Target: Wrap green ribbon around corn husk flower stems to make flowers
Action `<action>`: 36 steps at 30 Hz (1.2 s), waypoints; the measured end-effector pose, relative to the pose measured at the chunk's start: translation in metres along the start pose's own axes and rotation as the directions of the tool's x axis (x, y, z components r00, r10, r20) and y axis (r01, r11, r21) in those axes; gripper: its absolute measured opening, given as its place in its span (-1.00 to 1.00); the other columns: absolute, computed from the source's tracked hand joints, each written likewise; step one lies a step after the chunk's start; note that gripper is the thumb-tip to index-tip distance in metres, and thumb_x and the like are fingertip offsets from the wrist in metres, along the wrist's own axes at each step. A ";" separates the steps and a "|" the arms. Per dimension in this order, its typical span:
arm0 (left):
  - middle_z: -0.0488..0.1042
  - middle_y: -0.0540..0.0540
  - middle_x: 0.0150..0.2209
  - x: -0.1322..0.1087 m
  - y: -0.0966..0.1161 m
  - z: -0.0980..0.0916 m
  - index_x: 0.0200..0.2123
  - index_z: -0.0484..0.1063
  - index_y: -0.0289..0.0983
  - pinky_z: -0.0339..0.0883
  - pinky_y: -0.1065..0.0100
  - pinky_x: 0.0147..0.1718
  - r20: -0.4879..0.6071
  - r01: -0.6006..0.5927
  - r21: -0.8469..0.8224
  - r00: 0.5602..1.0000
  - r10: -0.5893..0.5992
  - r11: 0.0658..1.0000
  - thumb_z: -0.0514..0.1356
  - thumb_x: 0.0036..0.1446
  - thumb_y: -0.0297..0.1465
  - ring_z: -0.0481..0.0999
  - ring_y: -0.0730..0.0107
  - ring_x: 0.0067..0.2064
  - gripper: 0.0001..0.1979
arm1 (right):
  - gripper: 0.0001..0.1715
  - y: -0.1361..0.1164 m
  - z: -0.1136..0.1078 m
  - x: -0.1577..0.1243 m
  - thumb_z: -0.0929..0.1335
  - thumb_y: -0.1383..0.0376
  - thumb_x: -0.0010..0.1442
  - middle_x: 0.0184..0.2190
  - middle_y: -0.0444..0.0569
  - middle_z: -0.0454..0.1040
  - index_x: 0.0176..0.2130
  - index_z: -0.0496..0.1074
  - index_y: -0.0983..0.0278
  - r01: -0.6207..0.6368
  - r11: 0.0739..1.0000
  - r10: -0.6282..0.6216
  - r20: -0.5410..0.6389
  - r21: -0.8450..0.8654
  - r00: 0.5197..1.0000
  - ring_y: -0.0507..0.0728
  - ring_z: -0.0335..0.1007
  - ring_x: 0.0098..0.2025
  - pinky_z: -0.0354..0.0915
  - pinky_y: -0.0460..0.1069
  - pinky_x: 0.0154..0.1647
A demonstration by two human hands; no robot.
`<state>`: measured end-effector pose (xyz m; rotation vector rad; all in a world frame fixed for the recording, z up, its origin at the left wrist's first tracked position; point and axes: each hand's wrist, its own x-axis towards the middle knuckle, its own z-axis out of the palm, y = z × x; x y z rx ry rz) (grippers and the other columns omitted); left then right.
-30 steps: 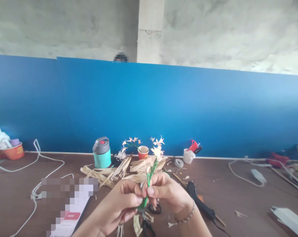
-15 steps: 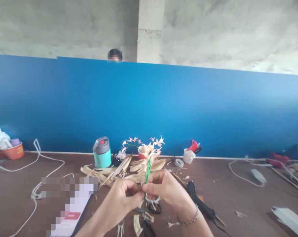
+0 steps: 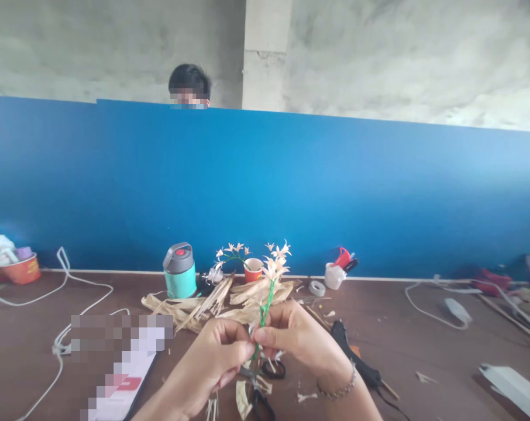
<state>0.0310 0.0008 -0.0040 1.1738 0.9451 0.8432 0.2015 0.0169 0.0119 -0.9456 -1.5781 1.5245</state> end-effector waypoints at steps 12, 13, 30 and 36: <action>0.24 0.13 -0.71 -0.002 0.010 0.004 -0.67 0.37 -0.31 -0.12 0.49 -0.66 -0.117 -0.110 0.210 0.984 0.137 0.971 0.23 -0.12 -0.43 0.03 0.64 -0.65 -0.84 | -0.65 -0.005 0.006 -0.001 0.48 0.22 -0.07 -0.72 -0.17 0.34 -0.67 0.37 0.35 -0.011 0.983 -0.023 -0.188 -0.181 0.982 -0.06 0.16 -0.64 0.06 -0.12 -0.59; 0.28 0.11 -0.70 -0.002 0.010 0.004 -0.65 0.40 -0.31 -0.11 0.50 -0.66 -0.106 -0.116 0.208 0.984 0.140 0.971 0.25 -0.12 -0.43 0.05 0.64 -0.65 -0.85 | -0.64 -0.004 0.006 -0.001 0.48 0.20 -0.07 -0.73 -0.17 0.34 -0.67 0.37 0.35 -0.007 0.987 -0.023 -0.184 -0.163 0.983 -0.07 0.17 -0.64 0.07 -0.12 -0.59; 0.56 -0.04 -0.51 -0.007 0.001 0.006 -0.64 0.52 -0.29 -0.29 0.53 -0.80 0.303 0.068 -0.231 0.953 0.006 0.971 0.31 -0.18 -0.45 -0.05 0.82 -0.79 -0.92 | -0.58 0.012 0.000 0.002 0.49 0.03 -0.13 -0.74 -0.14 0.35 -0.55 0.56 0.38 0.088 0.971 -0.155 0.307 0.223 0.939 -0.06 0.17 -0.71 0.05 -0.13 -0.65; 0.53 -0.02 -0.56 -0.008 0.007 0.013 -0.69 0.44 -0.26 0.30 0.38 -0.32 0.187 -0.127 -0.191 0.969 0.163 0.973 0.31 -0.14 -0.43 0.37 0.55 -0.53 -0.84 | -0.66 0.013 -0.004 0.002 0.51 0.12 -0.10 -0.74 -0.17 0.36 -0.51 0.57 0.39 0.073 0.970 -0.137 0.274 0.230 0.952 -0.09 0.17 -0.73 0.03 -0.16 -0.67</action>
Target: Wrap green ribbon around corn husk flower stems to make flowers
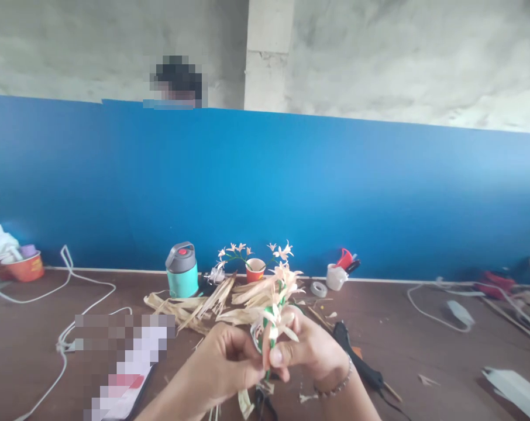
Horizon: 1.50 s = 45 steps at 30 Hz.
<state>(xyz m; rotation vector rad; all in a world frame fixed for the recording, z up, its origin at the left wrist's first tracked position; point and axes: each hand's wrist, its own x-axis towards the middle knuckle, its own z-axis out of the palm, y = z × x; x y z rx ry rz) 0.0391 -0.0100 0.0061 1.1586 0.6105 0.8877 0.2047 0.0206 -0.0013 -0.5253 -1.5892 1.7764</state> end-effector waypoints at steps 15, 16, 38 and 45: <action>0.15 0.17 -0.75 0.003 0.001 -0.010 -0.69 0.33 -0.28 -0.22 0.49 -0.71 -0.234 0.119 0.222 0.970 -0.066 0.968 0.21 -0.21 -0.42 -0.08 0.68 -0.71 -0.87 | -0.59 -0.011 0.013 0.003 0.52 0.09 -0.16 -0.75 -0.20 0.33 -0.61 0.40 0.36 -0.110 0.989 0.076 -0.303 -0.098 0.950 -0.09 0.16 -0.70 0.09 -0.15 -0.65; 0.18 0.15 -0.74 0.003 0.002 -0.010 -0.70 0.33 -0.29 -0.16 0.49 -0.69 -0.257 0.107 0.280 0.966 -0.032 0.954 0.21 -0.21 -0.41 -0.03 0.66 -0.69 -0.86 | -0.61 -0.012 0.013 0.003 0.51 0.11 -0.15 -0.75 -0.19 0.33 -0.62 0.39 0.35 -0.130 0.981 0.074 -0.337 -0.145 0.939 -0.09 0.16 -0.69 0.09 -0.14 -0.64; 0.26 0.10 -0.64 0.007 0.001 -0.014 -0.64 0.35 -0.29 0.02 0.43 -0.53 -0.280 0.156 0.535 0.960 0.000 0.830 0.25 -0.15 -0.35 0.18 0.50 -0.54 -0.83 | -0.71 -0.008 0.015 0.005 0.41 0.37 -0.08 -0.73 -0.24 0.15 -0.68 0.25 0.30 -0.370 0.751 0.045 -0.517 -0.547 0.855 -0.07 0.00 -0.63 -0.09 -0.12 -0.66; 0.08 0.20 -0.78 0.004 0.002 -0.018 -0.63 0.31 -0.26 -0.25 0.45 -0.69 -0.234 0.142 0.263 0.969 -0.080 0.954 0.24 -0.09 -0.33 -0.09 0.65 -0.72 -0.80 | -0.64 -0.010 0.008 0.006 0.50 0.12 -0.09 -0.65 -0.19 0.31 -0.54 0.42 0.37 -0.123 0.975 0.056 -0.333 -0.182 0.941 -0.08 0.09 -0.61 0.02 -0.13 -0.58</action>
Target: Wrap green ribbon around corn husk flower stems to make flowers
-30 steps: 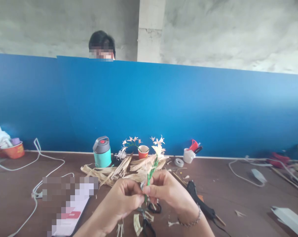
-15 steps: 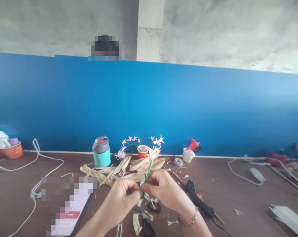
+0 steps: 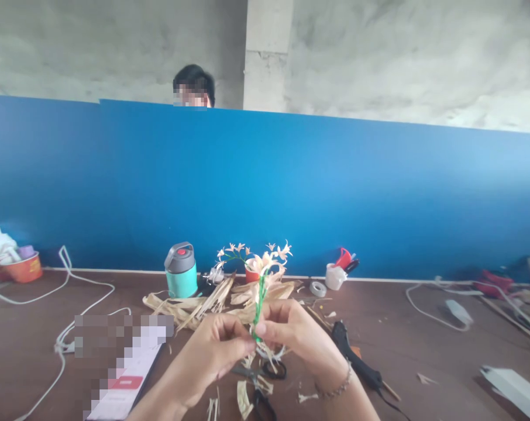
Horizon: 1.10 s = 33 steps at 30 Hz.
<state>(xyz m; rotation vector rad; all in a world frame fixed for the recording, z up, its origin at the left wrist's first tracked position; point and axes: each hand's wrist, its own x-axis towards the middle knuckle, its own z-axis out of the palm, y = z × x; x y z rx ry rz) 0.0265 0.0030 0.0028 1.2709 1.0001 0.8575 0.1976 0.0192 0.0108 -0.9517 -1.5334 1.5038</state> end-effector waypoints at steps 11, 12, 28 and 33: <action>0.18 0.18 -0.73 -0.003 0.004 0.004 -0.64 0.32 -0.29 -0.28 0.50 -0.74 0.081 0.020 -0.217 0.997 -0.002 0.976 0.30 -0.22 -0.35 -0.05 0.74 -0.75 -0.80 | -0.79 0.012 0.000 0.004 0.52 0.24 -0.07 -0.60 -0.15 0.42 -0.49 0.54 0.36 0.042 0.944 -0.099 0.160 0.328 0.982 -0.07 0.18 -0.55 0.10 -0.13 -0.48; 0.21 0.16 -0.71 -0.004 0.004 0.003 -0.64 0.33 -0.29 -0.27 0.51 -0.74 0.102 0.035 -0.207 0.995 -0.014 0.978 0.28 -0.23 -0.36 -0.03 0.74 -0.75 -0.82 | -0.76 0.012 -0.001 0.003 0.52 0.22 -0.08 -0.61 -0.15 0.42 -0.50 0.54 0.37 0.034 0.948 -0.092 0.171 0.317 0.981 -0.07 0.18 -0.55 0.08 -0.13 -0.49; 0.22 0.08 -0.65 -0.004 0.007 0.005 -0.68 0.28 -0.29 0.06 0.42 -0.52 -0.138 -0.158 0.391 0.964 0.227 0.907 0.13 -0.11 -0.40 0.15 0.50 -0.54 -0.83 | -0.75 0.007 0.003 0.004 0.44 0.26 -0.04 -0.68 -0.23 0.21 -0.59 0.38 0.34 -0.015 0.988 -0.004 -0.124 -0.152 0.992 -0.07 0.00 -0.61 -0.07 -0.09 -0.57; 0.30 0.07 -0.63 -0.003 0.002 0.004 -0.60 0.37 -0.29 0.07 0.43 -0.54 -0.064 -0.143 0.320 0.983 0.171 0.937 0.12 -0.09 -0.42 0.20 0.50 -0.55 -0.89 | -0.81 0.000 0.008 0.001 0.39 0.37 -0.04 -0.69 -0.23 0.19 -0.62 0.35 0.33 -0.035 0.947 -0.021 -0.172 -0.320 0.985 -0.07 -0.01 -0.61 -0.06 -0.09 -0.58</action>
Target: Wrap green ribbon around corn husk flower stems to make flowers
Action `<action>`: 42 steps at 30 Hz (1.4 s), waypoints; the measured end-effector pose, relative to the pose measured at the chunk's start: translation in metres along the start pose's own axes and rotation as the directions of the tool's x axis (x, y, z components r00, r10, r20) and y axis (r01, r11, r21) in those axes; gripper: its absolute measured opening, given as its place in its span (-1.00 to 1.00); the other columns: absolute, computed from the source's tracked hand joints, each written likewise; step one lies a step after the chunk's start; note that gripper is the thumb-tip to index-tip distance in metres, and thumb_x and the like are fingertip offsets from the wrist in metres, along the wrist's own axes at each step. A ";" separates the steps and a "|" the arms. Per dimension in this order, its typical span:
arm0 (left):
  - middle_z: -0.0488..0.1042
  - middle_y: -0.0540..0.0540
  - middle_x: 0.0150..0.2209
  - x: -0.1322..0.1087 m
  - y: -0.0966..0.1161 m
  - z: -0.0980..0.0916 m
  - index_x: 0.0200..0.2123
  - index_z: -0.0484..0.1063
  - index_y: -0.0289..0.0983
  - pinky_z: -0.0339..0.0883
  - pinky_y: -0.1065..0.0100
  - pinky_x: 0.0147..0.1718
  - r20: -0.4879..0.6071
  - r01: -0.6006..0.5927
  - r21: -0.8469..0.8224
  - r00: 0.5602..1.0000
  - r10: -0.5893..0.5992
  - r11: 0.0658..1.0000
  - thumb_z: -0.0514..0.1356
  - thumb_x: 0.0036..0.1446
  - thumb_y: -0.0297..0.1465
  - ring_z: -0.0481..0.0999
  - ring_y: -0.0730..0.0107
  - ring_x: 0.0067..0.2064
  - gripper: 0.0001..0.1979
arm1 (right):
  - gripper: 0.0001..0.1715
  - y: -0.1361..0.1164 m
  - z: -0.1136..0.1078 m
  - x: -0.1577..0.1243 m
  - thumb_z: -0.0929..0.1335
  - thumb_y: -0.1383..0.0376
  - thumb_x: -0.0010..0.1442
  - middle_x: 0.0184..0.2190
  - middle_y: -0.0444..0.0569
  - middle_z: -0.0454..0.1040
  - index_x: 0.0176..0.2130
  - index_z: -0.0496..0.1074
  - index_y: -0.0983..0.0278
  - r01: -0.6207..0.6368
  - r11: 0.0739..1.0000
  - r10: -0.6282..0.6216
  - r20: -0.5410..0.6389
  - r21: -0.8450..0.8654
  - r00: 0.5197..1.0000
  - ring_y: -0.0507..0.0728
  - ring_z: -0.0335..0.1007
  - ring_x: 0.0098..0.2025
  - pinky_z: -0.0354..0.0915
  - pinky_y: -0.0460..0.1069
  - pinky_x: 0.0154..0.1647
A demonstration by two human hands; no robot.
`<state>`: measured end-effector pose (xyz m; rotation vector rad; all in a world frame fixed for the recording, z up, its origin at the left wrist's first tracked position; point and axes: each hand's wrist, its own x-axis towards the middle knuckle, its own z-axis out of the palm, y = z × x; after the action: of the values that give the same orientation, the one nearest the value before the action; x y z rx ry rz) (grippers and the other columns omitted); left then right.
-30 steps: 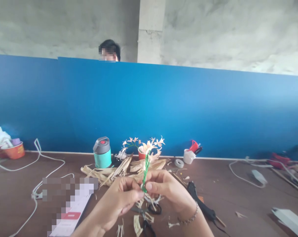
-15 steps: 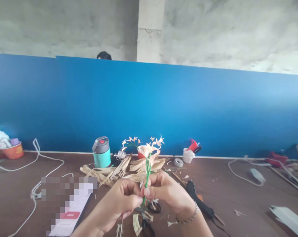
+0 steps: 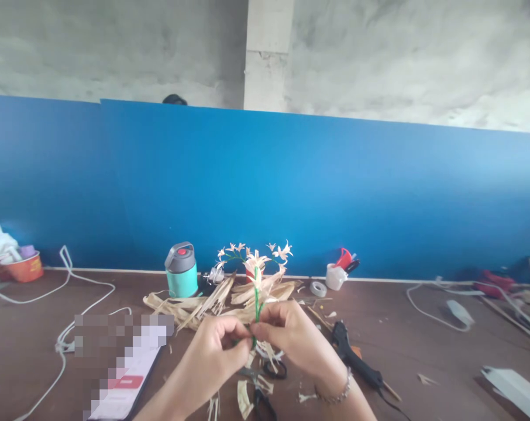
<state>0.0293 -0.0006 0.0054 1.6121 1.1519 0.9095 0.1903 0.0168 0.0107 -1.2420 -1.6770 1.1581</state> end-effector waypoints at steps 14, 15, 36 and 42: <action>0.11 0.16 -0.69 0.003 0.000 -0.002 -0.67 0.27 -0.27 -0.10 0.44 -0.60 0.056 0.058 -0.275 0.997 -0.044 0.960 0.20 -0.07 -0.35 -0.03 0.59 -0.61 -0.77 | -0.70 0.008 0.001 0.006 0.52 0.19 -0.13 -0.59 -0.17 0.35 -0.53 0.41 0.33 -0.003 0.872 -0.079 0.147 0.489 0.986 -0.02 0.19 -0.51 0.10 -0.08 -0.43; 0.11 0.16 -0.69 0.002 0.001 -0.002 -0.68 0.26 -0.27 -0.12 0.44 -0.61 0.057 0.064 -0.292 0.997 -0.049 0.954 0.20 -0.08 -0.35 -0.05 0.60 -0.62 -0.77 | -0.69 0.009 0.001 0.006 0.52 0.18 -0.12 -0.59 -0.16 0.37 -0.52 0.43 0.34 -0.011 0.853 -0.093 0.173 0.521 0.980 -0.02 0.21 -0.51 0.11 -0.08 -0.42; 0.31 0.04 -0.63 0.006 -0.006 0.004 -0.61 0.44 -0.31 0.06 0.43 -0.55 -0.048 0.019 0.088 0.999 -0.015 0.996 0.14 -0.07 -0.36 0.21 0.46 -0.54 -0.82 | -0.81 0.000 -0.003 -0.004 0.34 0.40 -0.01 -0.68 -0.22 0.18 -0.61 0.31 0.31 0.053 0.989 -0.056 -0.018 -0.135 0.998 -0.04 0.02 -0.58 -0.03 -0.10 -0.58; 0.31 0.05 -0.63 0.007 -0.008 0.007 -0.67 0.34 -0.29 0.10 0.42 -0.51 -0.093 -0.038 0.054 0.995 0.043 0.998 0.12 -0.10 -0.41 0.24 0.45 -0.52 -0.83 | -0.82 0.000 -0.001 -0.002 0.36 0.36 -0.02 -0.68 -0.21 0.21 -0.61 0.33 0.31 0.040 0.978 -0.054 -0.062 -0.204 0.997 -0.03 0.06 -0.58 -0.02 -0.10 -0.58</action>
<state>0.0355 0.0058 -0.0042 1.6550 1.2211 0.9979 0.1914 0.0146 0.0113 -1.3418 -1.7984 0.9243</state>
